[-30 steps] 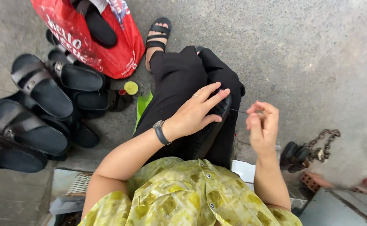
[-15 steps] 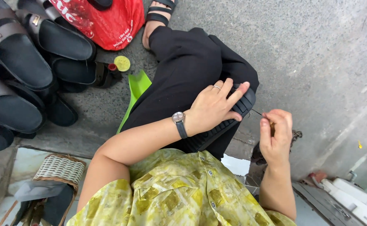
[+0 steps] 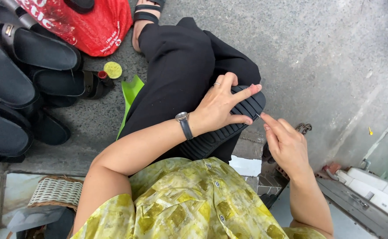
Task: Hand-sewing the sole of a black sandal using a needle and thread while sitting on the floor.
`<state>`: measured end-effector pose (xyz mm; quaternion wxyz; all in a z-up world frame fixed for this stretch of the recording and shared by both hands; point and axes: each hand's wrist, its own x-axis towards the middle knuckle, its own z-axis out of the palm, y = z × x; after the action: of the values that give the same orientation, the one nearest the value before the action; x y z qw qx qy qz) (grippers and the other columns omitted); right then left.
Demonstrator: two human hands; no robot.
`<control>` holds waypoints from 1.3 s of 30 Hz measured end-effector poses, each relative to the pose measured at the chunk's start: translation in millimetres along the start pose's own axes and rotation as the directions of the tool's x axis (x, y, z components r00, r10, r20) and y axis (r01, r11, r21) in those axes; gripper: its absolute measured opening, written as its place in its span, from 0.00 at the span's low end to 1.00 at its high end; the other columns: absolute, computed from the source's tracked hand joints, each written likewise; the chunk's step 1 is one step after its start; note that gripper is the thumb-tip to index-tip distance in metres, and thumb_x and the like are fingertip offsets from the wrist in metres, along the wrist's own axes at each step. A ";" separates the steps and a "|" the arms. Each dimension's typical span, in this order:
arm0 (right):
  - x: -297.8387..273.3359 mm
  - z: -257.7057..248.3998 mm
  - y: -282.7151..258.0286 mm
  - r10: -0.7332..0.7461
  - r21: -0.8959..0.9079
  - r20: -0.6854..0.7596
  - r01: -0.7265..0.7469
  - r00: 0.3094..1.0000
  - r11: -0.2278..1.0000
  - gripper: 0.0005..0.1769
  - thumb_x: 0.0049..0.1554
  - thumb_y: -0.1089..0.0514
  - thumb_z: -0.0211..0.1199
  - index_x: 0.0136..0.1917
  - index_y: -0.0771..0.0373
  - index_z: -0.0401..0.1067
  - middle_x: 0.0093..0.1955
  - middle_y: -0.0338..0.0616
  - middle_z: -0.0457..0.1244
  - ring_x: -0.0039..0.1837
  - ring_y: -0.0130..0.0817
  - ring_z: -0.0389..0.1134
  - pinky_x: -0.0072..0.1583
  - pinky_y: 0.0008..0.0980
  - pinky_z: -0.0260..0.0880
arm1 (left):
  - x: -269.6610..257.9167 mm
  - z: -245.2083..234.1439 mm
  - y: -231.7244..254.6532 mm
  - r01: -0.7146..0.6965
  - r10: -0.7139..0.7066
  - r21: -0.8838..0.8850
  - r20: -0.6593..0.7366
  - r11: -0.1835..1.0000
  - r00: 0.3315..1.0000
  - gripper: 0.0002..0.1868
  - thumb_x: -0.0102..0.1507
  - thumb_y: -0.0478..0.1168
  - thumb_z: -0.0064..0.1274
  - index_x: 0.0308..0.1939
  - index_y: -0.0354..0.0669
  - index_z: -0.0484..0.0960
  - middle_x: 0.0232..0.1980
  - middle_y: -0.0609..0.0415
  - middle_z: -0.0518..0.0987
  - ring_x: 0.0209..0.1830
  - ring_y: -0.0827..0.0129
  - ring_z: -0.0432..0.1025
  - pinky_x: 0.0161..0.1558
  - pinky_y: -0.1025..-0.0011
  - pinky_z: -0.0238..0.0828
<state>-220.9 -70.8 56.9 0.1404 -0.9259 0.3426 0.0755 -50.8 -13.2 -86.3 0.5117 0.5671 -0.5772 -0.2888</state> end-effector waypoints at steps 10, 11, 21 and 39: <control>-13.3 -9.2 -12.7 0.103 0.072 0.085 -0.109 0.991 0.991 0.19 0.61 0.61 0.48 0.63 0.51 0.69 0.30 0.47 0.54 0.46 0.64 0.63 0.31 0.50 0.59 | -6.8 -3.0 17.7 -0.041 0.042 0.093 -0.011 0.995 0.999 0.41 0.53 0.60 0.64 0.64 0.52 0.67 0.49 0.51 0.59 0.50 0.52 0.58 0.40 0.61 0.66; -14.1 -8.9 -12.2 0.108 0.072 0.089 -0.115 0.990 0.991 0.19 0.61 0.61 0.48 0.64 0.51 0.69 0.30 0.48 0.55 0.46 0.65 0.62 0.31 0.51 0.59 | -8.0 -1.5 17.7 -0.037 0.039 0.107 -0.014 0.994 0.999 0.42 0.53 0.61 0.64 0.65 0.53 0.66 0.49 0.52 0.60 0.50 0.53 0.57 0.40 0.62 0.65; -15.8 -7.5 -14.1 0.203 0.119 0.129 -0.218 0.971 0.969 0.19 0.61 0.60 0.49 0.64 0.52 0.69 0.37 0.50 0.64 0.48 0.60 0.66 0.39 0.49 0.67 | -11.0 -1.0 25.3 -0.037 0.046 0.186 -0.049 0.982 0.998 0.42 0.52 0.59 0.64 0.65 0.53 0.66 0.47 0.52 0.61 0.49 0.54 0.57 0.37 0.63 0.61; -7.3 27.6 20.7 -0.103 0.096 -0.039 0.106 0.994 0.990 0.07 0.61 0.56 0.52 0.49 0.57 0.70 0.30 0.41 0.58 0.44 0.55 0.67 0.31 0.42 0.66 | -11.4 3.0 7.0 -0.056 0.055 -0.033 -0.031 0.998 0.998 0.45 0.46 0.63 0.66 0.62 0.52 0.70 0.47 0.51 0.64 0.51 0.51 0.60 0.41 0.60 0.65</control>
<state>-241.2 -72.7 28.1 0.1833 -0.9357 0.2993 0.0353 -58.0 -1.8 -83.8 0.5378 0.5463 -0.5800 -0.2755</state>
